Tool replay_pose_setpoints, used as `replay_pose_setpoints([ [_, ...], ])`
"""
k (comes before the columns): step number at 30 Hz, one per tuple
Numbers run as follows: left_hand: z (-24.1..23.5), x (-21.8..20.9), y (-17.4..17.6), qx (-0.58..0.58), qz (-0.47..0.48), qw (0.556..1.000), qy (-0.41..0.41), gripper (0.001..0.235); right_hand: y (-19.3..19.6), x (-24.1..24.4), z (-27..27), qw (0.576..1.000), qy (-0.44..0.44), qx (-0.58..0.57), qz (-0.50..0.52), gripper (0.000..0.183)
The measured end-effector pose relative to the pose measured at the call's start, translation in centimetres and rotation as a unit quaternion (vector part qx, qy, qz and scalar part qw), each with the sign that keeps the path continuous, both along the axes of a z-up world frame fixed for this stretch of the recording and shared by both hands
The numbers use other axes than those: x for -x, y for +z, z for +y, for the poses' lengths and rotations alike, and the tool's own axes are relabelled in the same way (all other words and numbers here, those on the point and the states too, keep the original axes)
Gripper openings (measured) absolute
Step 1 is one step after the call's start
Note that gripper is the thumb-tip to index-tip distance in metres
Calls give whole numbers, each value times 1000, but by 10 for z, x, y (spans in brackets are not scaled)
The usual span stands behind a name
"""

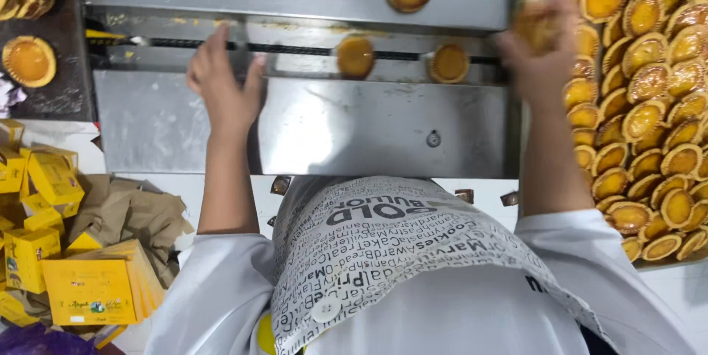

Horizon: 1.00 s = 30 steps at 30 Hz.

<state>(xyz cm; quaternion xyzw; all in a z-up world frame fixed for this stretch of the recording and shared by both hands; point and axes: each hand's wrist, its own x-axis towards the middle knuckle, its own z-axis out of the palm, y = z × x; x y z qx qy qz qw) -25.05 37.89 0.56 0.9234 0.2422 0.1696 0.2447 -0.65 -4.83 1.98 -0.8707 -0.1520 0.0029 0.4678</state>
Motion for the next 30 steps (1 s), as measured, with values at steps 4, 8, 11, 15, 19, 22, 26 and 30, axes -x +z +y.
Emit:
replay_pose_setpoints([
  [4, 34, 49, -10, 9, -32, 997, 64, 57, 11, 56, 136, 972, 202, -1, -121, 69],
  [8, 58, 94, -10, 3, -40, 994, 100, 53, -10, 79, 208, 932, 250, 232, -121, 87],
  [11, 73, 116, -8, -10, -50, 994, 94, 51, -32, 83, 207, 932, 245, 238, -118, 81],
  [15, 84, 133, 0, 11, -63, 995, 79, 45, -42, 71, 154, 951, 122, 251, -130, 54],
  [19, 93, 123, -6, -22, -62, 996, 56, 40, -25, 72, 148, 949, 128, 140, -252, 42],
  [22, 105, 112, -10, -23, -46, 998, 26, 42, -18, 87, 197, 962, 147, 140, -184, 47],
  [26, 115, 104, -16, -33, -72, 997, -4, 38, -29, 106, 262, 930, 209, 161, -256, 48],
  [30, 119, 103, -20, -17, -55, 998, 0, 39, -39, 116, 310, 916, 262, 161, -257, 38],
])
